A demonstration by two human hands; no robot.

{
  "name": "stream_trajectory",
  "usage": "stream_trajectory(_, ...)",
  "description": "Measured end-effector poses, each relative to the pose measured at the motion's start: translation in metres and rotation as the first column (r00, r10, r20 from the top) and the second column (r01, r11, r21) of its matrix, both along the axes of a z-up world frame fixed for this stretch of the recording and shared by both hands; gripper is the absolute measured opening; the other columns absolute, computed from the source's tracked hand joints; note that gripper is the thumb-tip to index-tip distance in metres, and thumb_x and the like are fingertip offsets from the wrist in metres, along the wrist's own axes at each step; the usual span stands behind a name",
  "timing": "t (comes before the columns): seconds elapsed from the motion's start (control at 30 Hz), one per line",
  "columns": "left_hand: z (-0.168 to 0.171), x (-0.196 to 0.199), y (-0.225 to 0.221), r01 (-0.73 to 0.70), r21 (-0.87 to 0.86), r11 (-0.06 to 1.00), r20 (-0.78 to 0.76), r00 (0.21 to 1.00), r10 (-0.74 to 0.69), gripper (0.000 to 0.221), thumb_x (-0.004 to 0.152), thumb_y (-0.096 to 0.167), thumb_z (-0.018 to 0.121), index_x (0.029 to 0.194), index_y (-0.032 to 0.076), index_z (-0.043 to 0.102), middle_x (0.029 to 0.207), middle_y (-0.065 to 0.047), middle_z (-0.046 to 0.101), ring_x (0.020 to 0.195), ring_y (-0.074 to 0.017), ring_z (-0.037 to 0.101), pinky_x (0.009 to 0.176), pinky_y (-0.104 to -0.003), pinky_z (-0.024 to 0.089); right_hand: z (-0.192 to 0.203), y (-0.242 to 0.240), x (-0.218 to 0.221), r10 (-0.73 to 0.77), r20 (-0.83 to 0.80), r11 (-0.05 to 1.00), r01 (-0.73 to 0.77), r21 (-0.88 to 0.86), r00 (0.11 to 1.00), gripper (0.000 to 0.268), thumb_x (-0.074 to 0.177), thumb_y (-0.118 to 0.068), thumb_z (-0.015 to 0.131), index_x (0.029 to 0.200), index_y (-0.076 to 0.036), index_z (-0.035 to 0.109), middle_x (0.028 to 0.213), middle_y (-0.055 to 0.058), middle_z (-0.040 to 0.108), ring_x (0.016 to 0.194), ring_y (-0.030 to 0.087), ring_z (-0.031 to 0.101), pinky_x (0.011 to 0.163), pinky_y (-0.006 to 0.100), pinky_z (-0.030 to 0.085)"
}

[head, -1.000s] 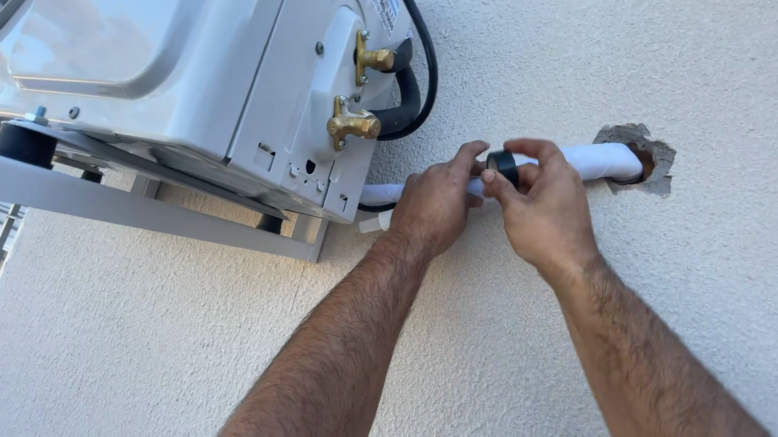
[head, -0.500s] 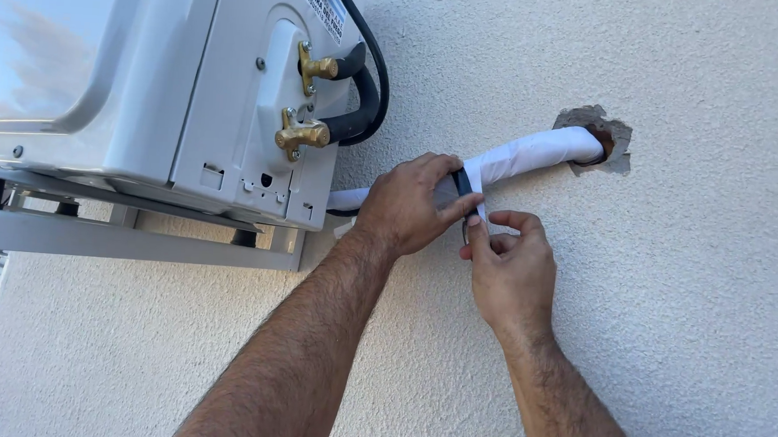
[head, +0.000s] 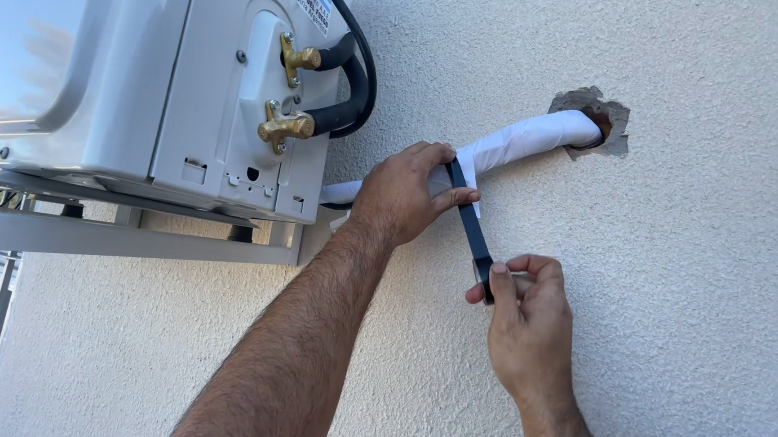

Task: The person wraps the insulated refrigerant line bundle of an outdoor air conditioning condenser with white tape by hand, working from the wall hole toward the unit, then fastens a black strap around the wrapped bundle. They pick up a tape roll from a wooden plank stack and place pliers on top of the condenser.

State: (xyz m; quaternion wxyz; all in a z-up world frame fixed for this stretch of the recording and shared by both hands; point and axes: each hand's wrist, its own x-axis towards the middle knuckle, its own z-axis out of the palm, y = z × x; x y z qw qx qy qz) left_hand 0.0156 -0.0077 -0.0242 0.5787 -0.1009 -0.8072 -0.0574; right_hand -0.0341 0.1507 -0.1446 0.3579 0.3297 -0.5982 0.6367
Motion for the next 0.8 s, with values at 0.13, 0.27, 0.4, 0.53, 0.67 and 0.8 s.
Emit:
stream_trajectory(0.13,0.0,0.001,0.0,0.001,0.011,1.0,0.025,1.0,-0.001,0.076,0.082,0.065,0.07,0.139,0.017,0.056,0.134,-0.004,0.063,0.125,-0.0188,0.061,0.107,-0.042,0.051,-0.015,0.002,0.003,-0.008,0.071,1.0,0.006,0.018,0.997,0.029,0.104,-0.024,0.051,0.125,-0.004,0.048,0.083,0.01,0.08,0.076,0.01,0.072,0.061,0.024,0.051)
stream_trajectory(0.27,-0.002,0.001,0.0,0.032,0.017,0.999,-0.009,0.999,-0.032,0.075,0.082,0.062,0.071,0.14,0.016,0.055,0.133,-0.004,0.063,0.124,-0.0191,0.062,0.106,-0.042,0.052,-0.001,0.0,0.015,-0.067,0.186,0.994,0.048,0.1,0.98,0.048,0.105,-0.028,0.055,0.147,-0.01,0.042,0.085,0.011,0.08,0.084,0.011,0.075,0.075,0.024,0.057)
stream_trajectory(0.4,-0.002,-0.008,0.002,0.053,0.06,0.997,-0.03,0.998,-0.052,0.072,0.086,0.058,0.07,0.142,0.016,0.054,0.131,-0.005,0.065,0.123,-0.0186,0.064,0.106,-0.041,0.053,0.002,0.004,0.002,0.029,0.176,0.994,-0.047,0.101,0.984,0.042,0.102,-0.024,0.055,0.139,-0.006,0.058,0.087,0.009,0.081,0.084,0.009,0.077,0.076,0.023,0.06)
stream_trajectory(0.53,-0.014,-0.039,-0.009,-0.107,0.027,0.994,-0.38,0.919,0.109,0.065,0.09,0.056,0.067,0.136,0.012,0.058,0.129,-0.009,0.067,0.121,-0.0253,0.064,0.103,-0.051,0.05,0.007,0.007,0.016,-0.082,0.263,0.975,0.023,0.22,0.961,0.037,0.106,-0.033,0.059,0.136,-0.011,0.064,0.09,0.007,0.082,0.081,0.013,0.072,0.072,0.03,0.056)
stream_trajectory(0.67,-0.061,-0.006,0.024,0.222,0.506,0.833,-0.182,0.972,-0.148,0.055,0.097,0.053,0.062,0.116,0.002,0.07,0.107,-0.012,0.072,0.101,-0.0213,0.072,0.086,-0.042,0.061,0.003,0.009,0.012,-0.046,0.223,0.971,-0.009,0.238,0.974,0.04,0.103,-0.034,0.059,0.136,-0.011,0.062,0.091,0.005,0.083,0.09,0.01,0.077,0.081,0.027,0.06)
stream_trajectory(0.8,-0.085,0.0,0.041,0.207,0.738,0.642,0.118,0.897,-0.426,0.049,0.097,0.048,0.067,0.11,0.001,0.071,0.088,-0.015,0.072,0.081,-0.0214,0.071,0.074,-0.04,0.06,0.003,0.011,0.009,-0.04,0.185,0.969,-0.007,0.248,0.982,0.046,0.102,-0.035,0.06,0.141,-0.011,0.055,0.093,0.006,0.083,0.095,0.013,0.079,0.086,0.031,0.061)
